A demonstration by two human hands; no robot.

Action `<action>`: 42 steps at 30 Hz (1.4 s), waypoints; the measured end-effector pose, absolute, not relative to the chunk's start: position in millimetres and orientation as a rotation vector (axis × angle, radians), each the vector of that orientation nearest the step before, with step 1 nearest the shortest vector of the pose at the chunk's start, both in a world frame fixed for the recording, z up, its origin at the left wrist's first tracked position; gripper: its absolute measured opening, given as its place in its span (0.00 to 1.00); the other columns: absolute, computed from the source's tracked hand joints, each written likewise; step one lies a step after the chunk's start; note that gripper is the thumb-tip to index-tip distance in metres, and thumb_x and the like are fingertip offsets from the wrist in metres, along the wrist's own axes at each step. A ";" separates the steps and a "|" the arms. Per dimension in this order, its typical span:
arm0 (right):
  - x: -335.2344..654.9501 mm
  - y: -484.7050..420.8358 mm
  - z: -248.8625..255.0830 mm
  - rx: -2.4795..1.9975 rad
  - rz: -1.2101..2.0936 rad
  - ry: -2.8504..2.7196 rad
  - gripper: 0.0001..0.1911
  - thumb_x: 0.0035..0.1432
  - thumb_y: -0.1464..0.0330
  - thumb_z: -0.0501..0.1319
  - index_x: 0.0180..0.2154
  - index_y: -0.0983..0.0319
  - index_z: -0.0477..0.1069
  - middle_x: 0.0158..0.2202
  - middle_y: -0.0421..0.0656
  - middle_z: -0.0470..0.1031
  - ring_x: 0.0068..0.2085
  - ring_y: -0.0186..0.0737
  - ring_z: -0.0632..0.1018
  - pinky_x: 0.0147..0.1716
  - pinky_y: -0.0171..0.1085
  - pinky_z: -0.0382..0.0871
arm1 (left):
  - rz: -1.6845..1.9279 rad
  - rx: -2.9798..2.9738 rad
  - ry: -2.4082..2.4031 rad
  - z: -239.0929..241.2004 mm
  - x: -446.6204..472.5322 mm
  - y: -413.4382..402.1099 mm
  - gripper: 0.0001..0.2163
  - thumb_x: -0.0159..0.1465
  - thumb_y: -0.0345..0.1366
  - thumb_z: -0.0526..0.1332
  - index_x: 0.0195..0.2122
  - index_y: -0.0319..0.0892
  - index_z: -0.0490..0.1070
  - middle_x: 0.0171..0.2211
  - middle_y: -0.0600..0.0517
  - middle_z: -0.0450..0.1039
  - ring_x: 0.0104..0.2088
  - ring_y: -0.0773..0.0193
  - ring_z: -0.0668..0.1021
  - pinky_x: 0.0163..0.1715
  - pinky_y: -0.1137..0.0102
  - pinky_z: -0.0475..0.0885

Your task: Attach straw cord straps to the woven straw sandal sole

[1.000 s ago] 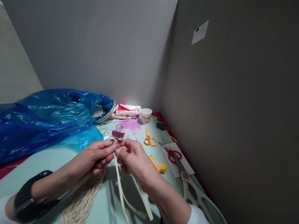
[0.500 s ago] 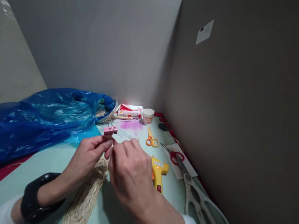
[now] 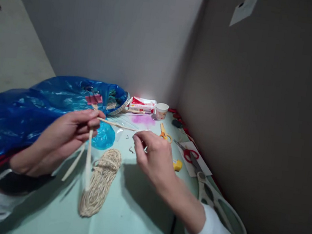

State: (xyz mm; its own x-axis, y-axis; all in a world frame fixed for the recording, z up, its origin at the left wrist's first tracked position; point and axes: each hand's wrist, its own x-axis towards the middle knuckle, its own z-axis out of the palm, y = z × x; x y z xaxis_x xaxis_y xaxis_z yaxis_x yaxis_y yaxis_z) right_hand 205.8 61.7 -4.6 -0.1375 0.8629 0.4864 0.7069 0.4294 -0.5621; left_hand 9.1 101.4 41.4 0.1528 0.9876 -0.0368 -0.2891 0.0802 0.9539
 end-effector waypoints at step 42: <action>208.9 127.2 -46.8 -1.305 1.029 -1.815 0.07 0.55 0.69 0.61 0.27 0.63 0.75 0.21 0.39 0.74 0.25 0.34 0.72 0.28 0.32 0.63 | 0.825 0.630 0.908 -49.5 61.6 43.2 0.04 0.65 0.28 0.55 0.32 0.36 0.66 0.26 0.56 0.60 0.20 0.77 0.57 0.18 0.80 0.52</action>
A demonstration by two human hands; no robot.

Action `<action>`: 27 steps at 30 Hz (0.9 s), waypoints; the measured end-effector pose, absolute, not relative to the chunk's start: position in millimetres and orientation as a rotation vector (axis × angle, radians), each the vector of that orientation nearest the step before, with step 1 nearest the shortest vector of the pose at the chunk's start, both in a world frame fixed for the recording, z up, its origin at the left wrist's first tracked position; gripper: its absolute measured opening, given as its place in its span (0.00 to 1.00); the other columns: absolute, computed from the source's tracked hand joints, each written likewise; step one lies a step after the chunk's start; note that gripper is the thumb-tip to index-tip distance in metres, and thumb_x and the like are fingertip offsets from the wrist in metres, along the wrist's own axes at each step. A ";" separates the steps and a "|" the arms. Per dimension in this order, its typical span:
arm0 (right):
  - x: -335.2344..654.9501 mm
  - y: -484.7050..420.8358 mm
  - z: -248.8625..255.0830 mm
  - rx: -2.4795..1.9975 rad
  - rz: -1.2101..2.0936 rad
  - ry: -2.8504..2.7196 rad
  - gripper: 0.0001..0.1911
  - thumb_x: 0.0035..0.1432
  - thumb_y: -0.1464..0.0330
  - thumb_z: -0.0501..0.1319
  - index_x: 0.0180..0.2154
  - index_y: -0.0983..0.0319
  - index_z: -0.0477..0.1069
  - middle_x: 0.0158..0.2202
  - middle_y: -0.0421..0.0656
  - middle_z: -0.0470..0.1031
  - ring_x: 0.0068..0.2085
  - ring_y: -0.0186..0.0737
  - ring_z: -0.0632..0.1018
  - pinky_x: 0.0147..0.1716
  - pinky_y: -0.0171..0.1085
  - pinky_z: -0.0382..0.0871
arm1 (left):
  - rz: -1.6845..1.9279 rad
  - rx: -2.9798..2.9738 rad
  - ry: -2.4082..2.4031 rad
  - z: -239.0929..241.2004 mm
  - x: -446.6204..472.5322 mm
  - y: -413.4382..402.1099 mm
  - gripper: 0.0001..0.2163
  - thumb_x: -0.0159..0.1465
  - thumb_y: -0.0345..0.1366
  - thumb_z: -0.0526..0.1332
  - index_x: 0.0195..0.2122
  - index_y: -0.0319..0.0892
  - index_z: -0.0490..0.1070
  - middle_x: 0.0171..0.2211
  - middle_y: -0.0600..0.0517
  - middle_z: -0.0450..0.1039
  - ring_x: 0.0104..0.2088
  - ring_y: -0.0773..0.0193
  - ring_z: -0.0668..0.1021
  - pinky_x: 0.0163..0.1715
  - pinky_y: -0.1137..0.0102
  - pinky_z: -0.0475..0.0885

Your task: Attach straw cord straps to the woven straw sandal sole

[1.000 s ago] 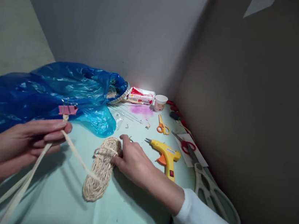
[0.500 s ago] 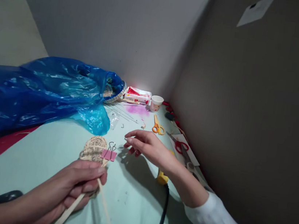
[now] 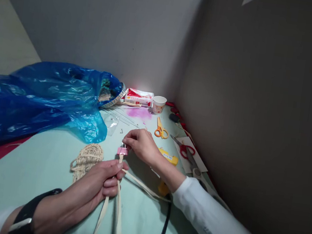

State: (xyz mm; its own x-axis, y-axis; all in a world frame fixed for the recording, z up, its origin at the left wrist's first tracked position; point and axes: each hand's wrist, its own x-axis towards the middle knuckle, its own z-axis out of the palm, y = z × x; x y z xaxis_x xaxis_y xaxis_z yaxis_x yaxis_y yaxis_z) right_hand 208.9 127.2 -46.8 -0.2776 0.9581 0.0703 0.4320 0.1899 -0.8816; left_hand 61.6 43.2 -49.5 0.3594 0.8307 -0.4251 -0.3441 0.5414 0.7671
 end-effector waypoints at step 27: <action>201.2 120.5 -33.5 -1.344 0.752 -1.960 0.08 0.58 0.73 0.59 0.29 0.63 0.75 0.22 0.39 0.77 0.27 0.35 0.74 0.31 0.34 0.60 | 0.843 0.670 0.902 -50.7 63.0 47.1 0.06 0.64 0.24 0.54 0.31 0.37 0.64 0.24 0.57 0.61 0.19 0.77 0.56 0.17 0.79 0.51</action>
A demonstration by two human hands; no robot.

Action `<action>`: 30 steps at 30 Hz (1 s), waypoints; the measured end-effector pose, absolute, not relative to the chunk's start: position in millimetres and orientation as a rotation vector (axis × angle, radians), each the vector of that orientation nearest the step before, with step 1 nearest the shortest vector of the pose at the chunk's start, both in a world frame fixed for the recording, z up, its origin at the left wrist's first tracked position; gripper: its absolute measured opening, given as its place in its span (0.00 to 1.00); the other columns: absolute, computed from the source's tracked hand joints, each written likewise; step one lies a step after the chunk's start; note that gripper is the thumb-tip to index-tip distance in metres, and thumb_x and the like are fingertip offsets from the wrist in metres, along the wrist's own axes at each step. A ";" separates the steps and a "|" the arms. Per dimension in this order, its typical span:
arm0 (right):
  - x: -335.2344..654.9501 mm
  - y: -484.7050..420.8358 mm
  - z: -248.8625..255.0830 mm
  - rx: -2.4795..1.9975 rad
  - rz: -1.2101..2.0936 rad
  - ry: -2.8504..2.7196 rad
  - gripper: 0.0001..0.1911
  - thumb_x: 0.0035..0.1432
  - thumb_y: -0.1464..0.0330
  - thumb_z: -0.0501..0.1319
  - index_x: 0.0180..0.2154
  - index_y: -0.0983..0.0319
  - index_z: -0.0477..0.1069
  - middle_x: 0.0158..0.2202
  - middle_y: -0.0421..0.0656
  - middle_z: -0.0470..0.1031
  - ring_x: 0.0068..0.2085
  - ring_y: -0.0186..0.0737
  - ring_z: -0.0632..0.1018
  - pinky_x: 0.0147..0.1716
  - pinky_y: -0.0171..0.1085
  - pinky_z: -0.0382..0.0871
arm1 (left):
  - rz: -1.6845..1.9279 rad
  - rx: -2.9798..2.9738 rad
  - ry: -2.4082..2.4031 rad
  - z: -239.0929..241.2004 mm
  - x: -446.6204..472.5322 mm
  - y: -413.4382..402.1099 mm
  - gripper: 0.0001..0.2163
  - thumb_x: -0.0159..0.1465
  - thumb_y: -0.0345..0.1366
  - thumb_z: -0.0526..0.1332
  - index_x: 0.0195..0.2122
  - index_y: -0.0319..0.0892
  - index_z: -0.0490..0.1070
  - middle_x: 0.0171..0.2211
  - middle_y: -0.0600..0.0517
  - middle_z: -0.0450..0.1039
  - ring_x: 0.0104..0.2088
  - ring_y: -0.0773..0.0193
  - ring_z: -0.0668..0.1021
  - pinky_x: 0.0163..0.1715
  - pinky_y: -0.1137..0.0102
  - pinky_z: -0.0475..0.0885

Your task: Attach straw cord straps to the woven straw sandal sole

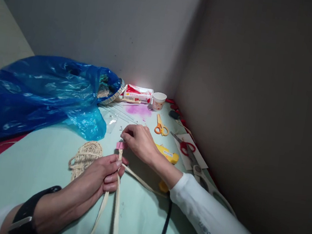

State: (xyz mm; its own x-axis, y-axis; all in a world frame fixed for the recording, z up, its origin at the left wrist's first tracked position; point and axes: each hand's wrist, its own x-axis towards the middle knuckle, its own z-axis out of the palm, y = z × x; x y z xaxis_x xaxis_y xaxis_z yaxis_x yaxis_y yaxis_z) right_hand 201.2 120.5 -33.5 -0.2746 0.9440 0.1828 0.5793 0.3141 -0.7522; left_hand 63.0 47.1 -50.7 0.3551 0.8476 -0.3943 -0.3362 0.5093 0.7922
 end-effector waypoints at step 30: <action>209.4 59.0 -15.3 -1.100 1.265 -1.444 0.10 0.58 0.62 0.64 0.32 0.62 0.73 0.25 0.36 0.69 0.24 0.30 0.67 0.24 0.30 0.61 | 0.628 0.674 0.913 -25.2 30.3 14.0 0.07 0.63 0.33 0.59 0.31 0.37 0.73 0.19 0.54 0.67 0.17 0.77 0.51 0.16 0.80 0.44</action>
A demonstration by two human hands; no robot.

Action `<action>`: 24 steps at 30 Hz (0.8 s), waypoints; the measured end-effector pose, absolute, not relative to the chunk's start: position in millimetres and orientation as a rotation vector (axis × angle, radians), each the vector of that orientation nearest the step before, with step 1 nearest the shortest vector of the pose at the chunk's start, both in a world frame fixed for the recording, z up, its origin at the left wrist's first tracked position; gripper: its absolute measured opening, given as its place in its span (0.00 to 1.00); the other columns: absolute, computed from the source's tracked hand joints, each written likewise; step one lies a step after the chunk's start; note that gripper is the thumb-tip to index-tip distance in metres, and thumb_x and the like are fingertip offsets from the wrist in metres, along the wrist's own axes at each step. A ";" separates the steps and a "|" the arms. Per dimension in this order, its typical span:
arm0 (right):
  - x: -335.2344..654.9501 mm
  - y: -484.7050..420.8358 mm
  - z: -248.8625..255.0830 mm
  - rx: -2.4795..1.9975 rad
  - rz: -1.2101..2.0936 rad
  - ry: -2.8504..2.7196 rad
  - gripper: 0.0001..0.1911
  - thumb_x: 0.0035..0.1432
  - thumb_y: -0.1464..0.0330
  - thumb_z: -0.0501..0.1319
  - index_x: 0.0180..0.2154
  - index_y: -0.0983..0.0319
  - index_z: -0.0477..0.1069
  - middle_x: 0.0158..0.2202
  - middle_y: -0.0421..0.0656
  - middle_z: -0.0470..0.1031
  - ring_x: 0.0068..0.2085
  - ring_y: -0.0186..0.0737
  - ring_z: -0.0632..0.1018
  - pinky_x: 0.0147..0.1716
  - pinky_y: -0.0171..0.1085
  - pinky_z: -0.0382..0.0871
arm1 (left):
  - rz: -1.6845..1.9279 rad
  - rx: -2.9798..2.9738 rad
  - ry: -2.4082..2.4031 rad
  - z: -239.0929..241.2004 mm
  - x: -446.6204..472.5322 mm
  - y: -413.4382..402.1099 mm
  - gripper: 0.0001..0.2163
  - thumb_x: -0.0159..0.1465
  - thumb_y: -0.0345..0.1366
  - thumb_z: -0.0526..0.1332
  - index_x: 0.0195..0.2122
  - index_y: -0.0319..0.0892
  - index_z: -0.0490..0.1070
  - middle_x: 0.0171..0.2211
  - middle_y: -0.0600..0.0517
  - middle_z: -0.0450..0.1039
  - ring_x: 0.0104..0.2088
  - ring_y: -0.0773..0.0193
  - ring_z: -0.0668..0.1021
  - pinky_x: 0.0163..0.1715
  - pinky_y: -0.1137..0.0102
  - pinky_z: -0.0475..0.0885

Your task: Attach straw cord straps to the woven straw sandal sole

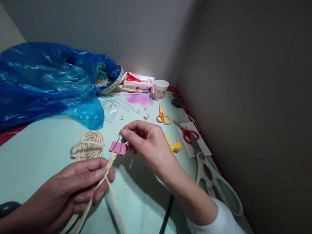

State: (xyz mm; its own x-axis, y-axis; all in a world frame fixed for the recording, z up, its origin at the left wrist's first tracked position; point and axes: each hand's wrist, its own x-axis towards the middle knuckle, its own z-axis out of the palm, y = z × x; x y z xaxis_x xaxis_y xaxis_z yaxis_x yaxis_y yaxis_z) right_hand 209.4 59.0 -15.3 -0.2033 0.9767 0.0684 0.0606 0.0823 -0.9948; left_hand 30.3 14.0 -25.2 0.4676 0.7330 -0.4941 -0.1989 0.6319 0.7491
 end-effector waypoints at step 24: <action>213.9 57.5 -24.0 -1.184 1.346 -1.548 0.12 0.61 0.59 0.62 0.34 0.61 0.71 0.27 0.38 0.67 0.26 0.32 0.65 0.26 0.32 0.59 | 0.609 0.823 0.925 -35.3 28.1 15.5 0.09 0.61 0.40 0.59 0.28 0.41 0.67 0.17 0.57 0.62 0.17 0.75 0.48 0.16 0.74 0.40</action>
